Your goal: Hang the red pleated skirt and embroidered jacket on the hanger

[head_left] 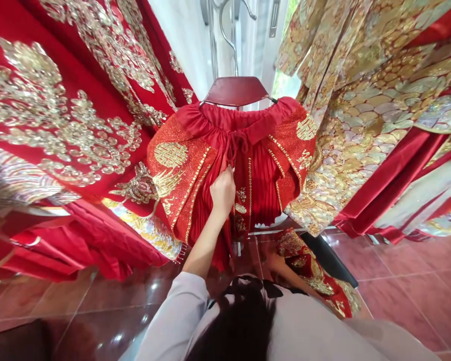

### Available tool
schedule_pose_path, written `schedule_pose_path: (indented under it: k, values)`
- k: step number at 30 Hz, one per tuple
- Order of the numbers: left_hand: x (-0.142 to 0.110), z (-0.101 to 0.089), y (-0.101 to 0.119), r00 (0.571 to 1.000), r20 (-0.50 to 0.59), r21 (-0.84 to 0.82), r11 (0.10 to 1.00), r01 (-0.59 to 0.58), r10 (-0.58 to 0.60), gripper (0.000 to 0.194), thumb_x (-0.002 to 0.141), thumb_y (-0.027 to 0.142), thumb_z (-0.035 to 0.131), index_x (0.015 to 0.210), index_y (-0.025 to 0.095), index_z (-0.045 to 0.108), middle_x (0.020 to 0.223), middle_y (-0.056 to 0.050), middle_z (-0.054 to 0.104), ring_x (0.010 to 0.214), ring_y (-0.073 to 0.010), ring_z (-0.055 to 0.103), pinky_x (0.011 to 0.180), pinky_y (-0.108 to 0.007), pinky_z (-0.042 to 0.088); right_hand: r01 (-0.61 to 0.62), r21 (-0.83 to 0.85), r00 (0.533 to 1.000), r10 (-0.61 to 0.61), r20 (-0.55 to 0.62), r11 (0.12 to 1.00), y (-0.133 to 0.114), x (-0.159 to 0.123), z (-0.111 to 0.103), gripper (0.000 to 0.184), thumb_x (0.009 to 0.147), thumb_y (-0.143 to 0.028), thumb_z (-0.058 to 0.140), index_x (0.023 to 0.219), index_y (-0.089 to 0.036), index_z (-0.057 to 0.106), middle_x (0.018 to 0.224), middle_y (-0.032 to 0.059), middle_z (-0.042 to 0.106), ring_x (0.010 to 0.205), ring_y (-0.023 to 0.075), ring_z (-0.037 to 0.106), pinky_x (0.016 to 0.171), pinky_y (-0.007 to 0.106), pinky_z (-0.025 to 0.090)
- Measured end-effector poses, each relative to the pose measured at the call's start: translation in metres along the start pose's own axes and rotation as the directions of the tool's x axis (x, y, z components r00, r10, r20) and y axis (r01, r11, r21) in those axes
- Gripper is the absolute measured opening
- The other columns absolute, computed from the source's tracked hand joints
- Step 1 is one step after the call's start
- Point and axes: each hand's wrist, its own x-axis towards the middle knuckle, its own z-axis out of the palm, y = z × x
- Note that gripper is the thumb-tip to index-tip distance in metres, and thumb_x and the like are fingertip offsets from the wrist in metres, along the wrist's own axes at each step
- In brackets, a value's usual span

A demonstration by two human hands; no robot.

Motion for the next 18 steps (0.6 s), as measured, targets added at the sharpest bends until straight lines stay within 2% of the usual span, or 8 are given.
schedule_pose_path:
  k: [2,6,8,10,13,15,16,18]
  values:
    - [-0.012,-0.004,-0.005,0.975,0.216,0.133,0.991,0.028,-0.057,0.035,0.098,0.018,0.03,0.113,0.013,0.061,0.102,-0.014,0.068,0.089,-0.021,0.068,0.075,-0.028,0.052,0.008,-0.035,1.0,-0.008,-0.005,0.999,-0.016,0.008,-0.034,0.022,0.08,-0.027,0.058,0.086,-0.011,0.072,0.081,0.0196,0.069,0.08,0.0337,0.068,0.066,0.041,0.051]
    - [-0.065,0.002,-0.017,0.804,0.568,0.293,0.956,0.002,-0.175,0.032,0.093,0.01,0.034,0.105,0.01,0.064,0.089,-0.014,0.069,0.083,-0.0239,0.069,0.069,-0.029,0.052,0.128,-0.037,0.969,-0.133,-0.21,0.991,-0.051,0.013,-0.128,0.044,0.095,-0.039,0.037,0.126,-0.017,0.058,0.112,0.0144,0.066,0.102,0.027,0.065,0.089,0.042,0.049]
    - [-0.092,0.009,-0.022,0.747,0.641,0.291,0.956,-0.024,-0.176,0.026,0.088,0.006,0.042,0.094,0.008,0.068,0.077,-0.014,0.068,0.075,-0.0246,0.07,0.064,-0.027,0.052,0.35,-0.036,0.774,-0.311,-0.551,0.936,-0.067,0.009,-0.177,0.042,0.095,-0.035,0.036,0.125,-0.016,0.058,0.115,0.0121,0.065,0.1,0.0233,0.065,0.091,0.04,0.049]
    - [-0.106,0.01,-0.022,0.708,0.688,0.28,0.958,-0.052,-0.163,0.022,0.086,0.007,0.047,0.087,0.008,0.069,0.074,-0.014,0.067,0.073,-0.0251,0.069,0.061,-0.027,0.052,0.552,-0.171,0.451,-0.465,-0.762,0.816,-0.082,0.005,-0.217,0.04,0.094,-0.031,0.035,0.12,-0.014,0.06,0.118,0.0113,0.063,0.107,0.0208,0.061,0.097,0.038,0.047]
    - [-0.09,-0.007,-0.012,0.688,0.718,0.233,0.968,-0.092,-0.107,0.024,0.091,0.025,0.051,0.086,0.012,0.07,0.078,-0.013,0.068,0.076,-0.0253,0.069,0.065,-0.03,0.053,0.628,-0.446,0.125,-0.648,-0.751,0.638,-0.103,0.006,-0.26,0.039,0.094,-0.028,0.034,0.122,-0.014,0.058,0.129,0.0098,0.057,0.124,0.0201,0.049,0.108,0.041,0.036]
    - [-0.057,-0.03,0.0,0.75,0.662,0.151,0.978,-0.144,0.008,0.033,0.094,0.04,0.046,0.095,0.017,0.069,0.089,-0.01,0.069,0.084,-0.0241,0.067,0.073,-0.033,0.053,0.601,-0.546,0.095,-0.73,-0.676,0.584,-0.115,0.013,-0.277,0.04,0.094,-0.027,0.034,0.127,-0.017,0.054,0.135,0.0081,0.052,0.131,0.0215,0.04,0.111,0.045,0.03]
    - [-0.037,-0.042,0.007,0.848,0.508,0.077,0.973,-0.22,0.151,0.035,0.095,0.043,0.044,0.104,0.018,0.067,0.097,-0.011,0.068,0.091,-0.0242,0.065,0.079,-0.035,0.052,0.582,-0.572,0.114,-0.754,-0.647,0.578,-0.118,0.018,-0.282,0.041,0.093,-0.028,0.036,0.13,-0.018,0.052,0.136,0.0077,0.051,0.133,0.0226,0.037,0.111,0.048,0.028]
    - [0.004,-0.062,0.017,0.906,0.17,0.032,0.916,-0.399,0.389,0.036,0.094,0.037,0.048,0.121,0.017,0.06,0.113,-0.013,0.063,0.109,-0.0264,0.057,0.102,-0.045,0.041,0.536,-0.599,0.174,-0.772,-0.611,0.595,-0.121,0.028,-0.287,0.043,0.092,-0.03,0.04,0.133,-0.019,0.049,0.134,0.0077,0.052,0.132,0.025,0.035,0.111,0.052,0.023]
